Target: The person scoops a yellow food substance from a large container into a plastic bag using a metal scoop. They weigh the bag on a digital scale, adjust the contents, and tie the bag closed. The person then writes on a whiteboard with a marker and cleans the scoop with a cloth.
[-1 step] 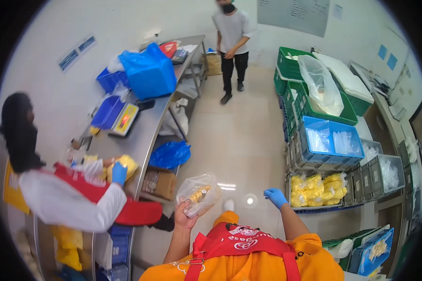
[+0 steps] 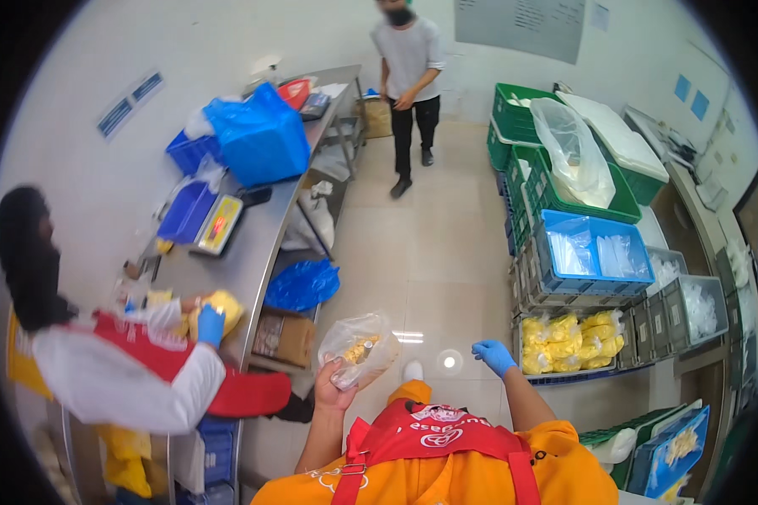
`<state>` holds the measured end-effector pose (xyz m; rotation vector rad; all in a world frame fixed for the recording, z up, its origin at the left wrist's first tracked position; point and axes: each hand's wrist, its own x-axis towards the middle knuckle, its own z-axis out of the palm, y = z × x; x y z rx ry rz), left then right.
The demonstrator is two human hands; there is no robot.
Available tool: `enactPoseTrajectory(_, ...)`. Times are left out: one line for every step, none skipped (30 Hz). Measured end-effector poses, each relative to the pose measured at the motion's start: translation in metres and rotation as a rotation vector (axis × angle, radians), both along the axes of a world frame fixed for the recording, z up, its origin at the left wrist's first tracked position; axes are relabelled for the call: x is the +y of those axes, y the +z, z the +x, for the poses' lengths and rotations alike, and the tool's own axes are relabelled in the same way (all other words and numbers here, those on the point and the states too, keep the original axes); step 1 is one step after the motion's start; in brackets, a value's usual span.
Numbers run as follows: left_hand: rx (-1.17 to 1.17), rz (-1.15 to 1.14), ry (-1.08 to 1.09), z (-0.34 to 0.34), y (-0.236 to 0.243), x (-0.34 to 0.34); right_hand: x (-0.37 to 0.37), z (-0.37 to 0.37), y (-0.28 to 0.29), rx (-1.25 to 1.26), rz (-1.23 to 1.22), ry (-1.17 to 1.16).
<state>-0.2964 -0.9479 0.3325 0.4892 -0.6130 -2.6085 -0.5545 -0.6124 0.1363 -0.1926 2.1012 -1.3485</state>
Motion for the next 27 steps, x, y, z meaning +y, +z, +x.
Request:
enactPoseTrajectory(0.005, 0.008, -0.020, -0.030, -0.007, -0.013, -0.011, -0.014, 0.002, -0.007, -0.011, 0.035)
enactPoseTrajectory(0.010, 0.017, -0.046, -0.062, -0.016, -0.027, -0.013, -0.028, -0.001, -0.044, 0.057, 0.042)
enactPoseTrajectory(0.014, 0.039, -0.080, -0.091, -0.021, -0.035, 0.006, -0.036, -0.022, -0.084, 0.137, 0.043)
enactPoseTrajectory(0.000, 0.039, -0.134, -0.119, -0.017, -0.040, 0.030, -0.042, -0.047, -0.131, 0.218, 0.042)
enactPoseTrajectory(-0.001, 0.032, -0.188, -0.153, -0.004, -0.045, 0.053, -0.050, -0.068, -0.186, 0.360, 0.097)
enactPoseTrajectory(0.008, 0.032, -0.242, -0.190, 0.007, -0.048, 0.081, -0.060, -0.087, -0.237, 0.507, 0.150)
enactPoseTrajectory(0.028, 0.043, -0.287, -0.226, 0.018, -0.047, 0.123, -0.064, -0.107, 0.037, 0.742, 0.357)
enactPoseTrajectory(0.009, 0.056, -0.309, -0.256, 0.023, -0.051, 0.145, -0.064, -0.123, 0.281, 0.962, 0.605)
enactPoseTrajectory(-0.031, 0.020, -0.319, -0.283, 0.029, -0.055, 0.136, -0.067, -0.122, -0.180, 0.625, -0.079)
enactPoseTrajectory(-0.054, -0.002, -0.325, -0.307, 0.030, -0.058, 0.128, -0.071, -0.119, -0.631, 0.230, -0.739)
enactPoseTrajectory(-0.058, 0.010, -0.353, -0.336, 0.029, -0.061, 0.141, -0.077, -0.125, -0.587, 0.220, -0.533)
enactPoseTrajectory(-0.052, 0.042, -0.373, -0.364, 0.025, -0.067, 0.176, -0.083, -0.136, -0.529, 0.229, -0.328)
enactPoseTrajectory(-0.047, 0.071, -0.400, -0.394, 0.018, -0.074, 0.205, -0.083, -0.148, -0.475, 0.243, -0.123)
enactPoseTrajectory(-0.041, 0.111, -0.422, -0.425, 0.010, -0.081, 0.225, -0.080, -0.160, -0.419, 0.382, -0.121)
enactPoseTrajectory(-0.048, 0.066, -0.416, -0.450, 0.013, -0.081, 0.195, -0.099, -0.162, -0.498, 0.398, -0.223)
enactPoseTrajectory(-0.085, 0.035, -0.407, -0.480, 0.015, -0.078, 0.163, -0.124, -0.150, -0.604, 0.340, -0.402)
enactPoseTrajectory(-0.115, 0.028, -0.407, -0.513, 0.015, -0.075, 0.147, -0.143, -0.140, -0.637, 0.285, -0.489)
enactPoseTrajectory(-0.140, 0.029, -0.393, -0.544, 0.014, -0.075, 0.138, -0.172, -0.131, -0.641, 0.252, -0.524)
enactPoseTrajectory(-0.144, 0.043, -0.382, -0.571, 0.008, -0.078, 0.128, -0.203, -0.125, -0.638, 0.217, -0.535)
enactPoseTrajectory(-0.141, 0.048, -0.391, -0.607, 0.003, -0.080, 0.120, -0.235, -0.122, -0.622, 0.184, -0.536)
enactPoseTrajectory(-0.136, 0.062, -0.364, -0.635, 0.001, -0.089, 0.113, -0.279, -0.118, -0.590, 0.179, -0.489)
enactPoseTrajectory(-0.115, 0.058, -0.350, -0.660, -0.001, -0.099, 0.104, -0.326, -0.114, -0.611, 0.183, -0.452)
enactPoseTrajectory(-0.105, 0.044, -0.349, -0.685, -0.001, -0.108, 0.095, -0.379, -0.101, -0.320, 0.263, -0.122)
enactPoseTrajectory(-0.021, 0.054, -0.363, -0.709, -0.007, -0.120, 0.075, -0.444, -0.088, -0.425, 0.208, -0.247)
enactPoseTrajectory(0.062, 0.063, -0.379, -0.733, -0.013, -0.132, 0.050, -0.510, -0.070, -0.522, 0.148, -0.388)
enactPoseTrajectory(0.208, 0.095, -0.396, -0.754, -0.031, -0.151, 0.023, -0.577, -0.046, -0.607, 0.093, -0.532)
enactPoseTrajectory(0.155, 0.083, -0.342, -0.777, -0.016, -0.156, 0.004, -0.637, -0.020, -0.533, -0.001, -0.424)
